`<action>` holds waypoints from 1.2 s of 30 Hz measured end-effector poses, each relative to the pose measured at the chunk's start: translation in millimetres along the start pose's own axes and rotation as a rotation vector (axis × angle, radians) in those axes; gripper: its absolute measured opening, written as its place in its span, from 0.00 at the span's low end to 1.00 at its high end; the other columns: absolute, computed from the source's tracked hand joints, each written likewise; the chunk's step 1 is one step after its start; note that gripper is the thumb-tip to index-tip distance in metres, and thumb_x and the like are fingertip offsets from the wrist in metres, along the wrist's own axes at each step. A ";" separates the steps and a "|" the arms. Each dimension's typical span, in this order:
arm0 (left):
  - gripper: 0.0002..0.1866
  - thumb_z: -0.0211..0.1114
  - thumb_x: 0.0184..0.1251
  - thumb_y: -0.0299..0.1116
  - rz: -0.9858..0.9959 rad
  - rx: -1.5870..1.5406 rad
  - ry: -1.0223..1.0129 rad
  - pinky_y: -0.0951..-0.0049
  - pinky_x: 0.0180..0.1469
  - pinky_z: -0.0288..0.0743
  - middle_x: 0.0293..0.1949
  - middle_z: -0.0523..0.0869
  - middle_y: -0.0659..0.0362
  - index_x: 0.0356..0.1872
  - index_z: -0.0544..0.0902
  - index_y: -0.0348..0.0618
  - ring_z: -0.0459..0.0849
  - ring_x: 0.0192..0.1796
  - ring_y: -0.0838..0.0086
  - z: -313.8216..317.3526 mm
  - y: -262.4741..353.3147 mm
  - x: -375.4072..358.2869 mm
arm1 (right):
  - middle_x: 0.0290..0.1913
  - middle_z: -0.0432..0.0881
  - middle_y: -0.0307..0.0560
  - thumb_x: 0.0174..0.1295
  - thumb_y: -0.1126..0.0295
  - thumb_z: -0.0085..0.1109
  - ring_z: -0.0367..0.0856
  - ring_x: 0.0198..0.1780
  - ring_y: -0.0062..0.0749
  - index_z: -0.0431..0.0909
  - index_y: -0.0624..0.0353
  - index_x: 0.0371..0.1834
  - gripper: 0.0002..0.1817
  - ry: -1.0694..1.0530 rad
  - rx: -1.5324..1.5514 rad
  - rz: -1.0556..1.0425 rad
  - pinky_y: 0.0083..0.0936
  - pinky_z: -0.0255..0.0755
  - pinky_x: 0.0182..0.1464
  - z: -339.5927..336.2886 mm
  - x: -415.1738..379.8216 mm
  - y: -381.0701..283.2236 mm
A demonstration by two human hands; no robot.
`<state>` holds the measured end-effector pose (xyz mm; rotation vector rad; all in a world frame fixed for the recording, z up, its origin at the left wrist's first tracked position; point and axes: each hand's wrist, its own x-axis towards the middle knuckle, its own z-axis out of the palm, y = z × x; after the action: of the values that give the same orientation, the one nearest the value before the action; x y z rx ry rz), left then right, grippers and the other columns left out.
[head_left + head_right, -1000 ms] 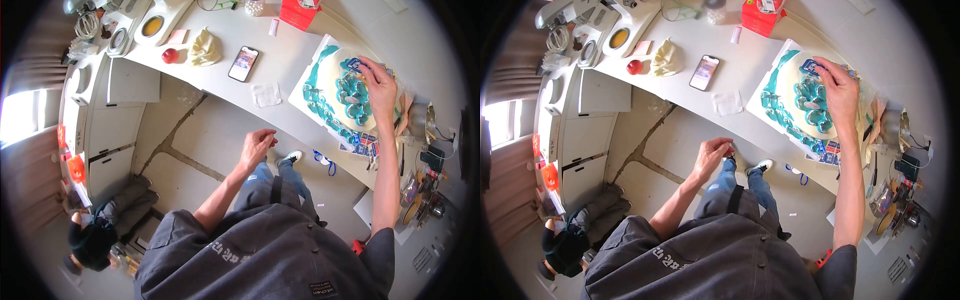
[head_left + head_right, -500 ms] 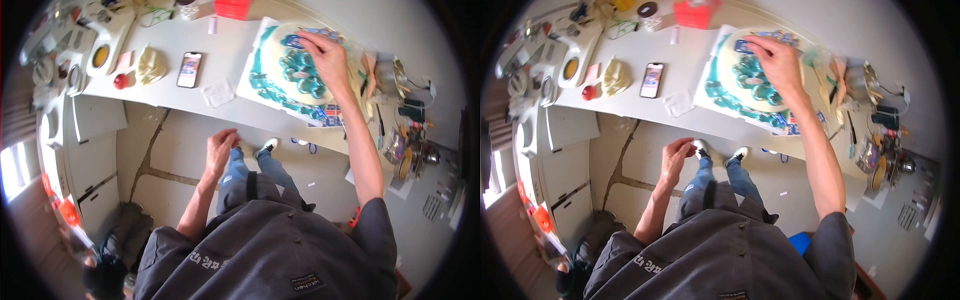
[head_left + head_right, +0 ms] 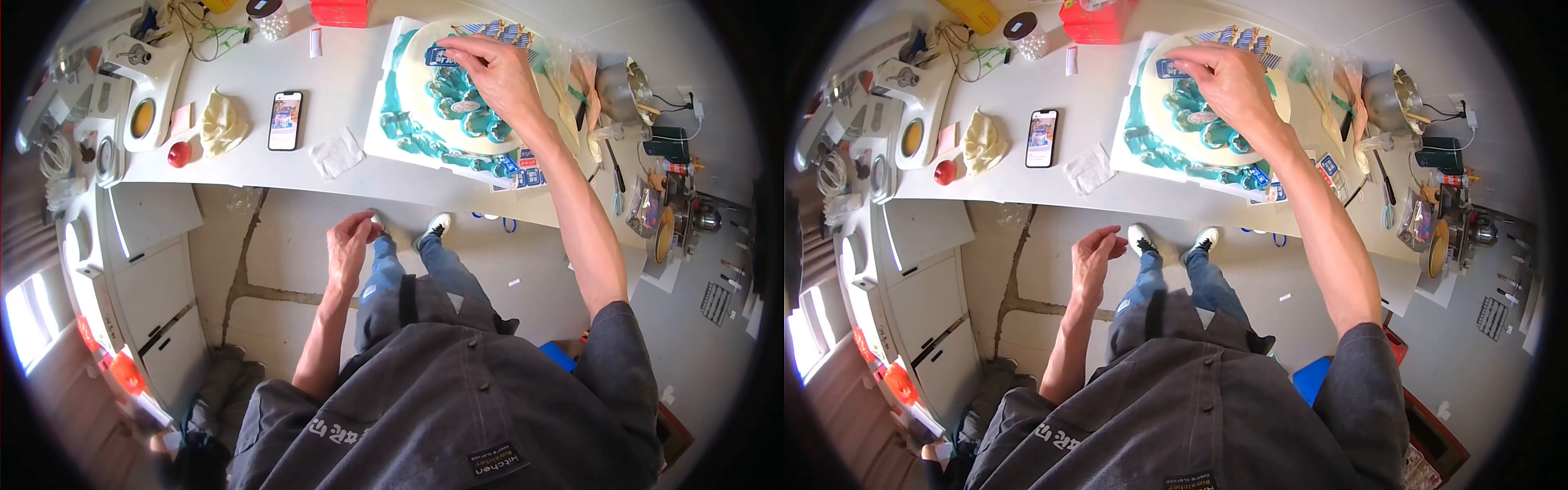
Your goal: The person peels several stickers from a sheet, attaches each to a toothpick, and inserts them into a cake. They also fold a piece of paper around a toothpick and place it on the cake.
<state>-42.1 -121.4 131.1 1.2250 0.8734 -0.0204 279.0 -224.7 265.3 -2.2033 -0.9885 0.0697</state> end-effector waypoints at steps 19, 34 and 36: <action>0.15 0.60 0.78 0.31 0.007 0.001 0.005 0.72 0.50 0.86 0.38 0.92 0.51 0.55 0.86 0.29 0.90 0.40 0.72 2.2 -4.1 1.5 | 0.46 0.92 0.44 0.70 0.68 0.67 0.84 0.38 0.25 0.90 0.52 0.53 0.11 0.045 0.107 0.061 0.23 0.76 0.44 4.9 0.8 -0.9; 0.16 0.61 0.78 0.31 -0.012 0.009 -0.007 0.73 0.50 0.85 0.39 0.92 0.52 0.55 0.86 0.30 0.89 0.41 0.73 4.1 -11.3 0.7 | 0.36 0.89 0.49 0.68 0.67 0.67 0.84 0.32 0.38 0.90 0.52 0.47 0.09 -0.016 0.044 0.055 0.32 0.76 0.39 10.0 -1.7 4.1; 0.16 0.61 0.78 0.32 -0.017 0.002 -0.008 0.73 0.50 0.84 0.39 0.92 0.52 0.56 0.86 0.30 0.89 0.41 0.73 5.0 -12.7 0.8 | 0.35 0.89 0.47 0.69 0.66 0.67 0.81 0.29 0.33 0.90 0.52 0.48 0.09 -0.054 0.016 0.094 0.30 0.74 0.37 9.0 -2.2 4.8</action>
<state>-44.4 -130.1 120.7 1.2189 0.8767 -0.0405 277.7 -223.0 255.1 -2.2434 -0.9097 0.1809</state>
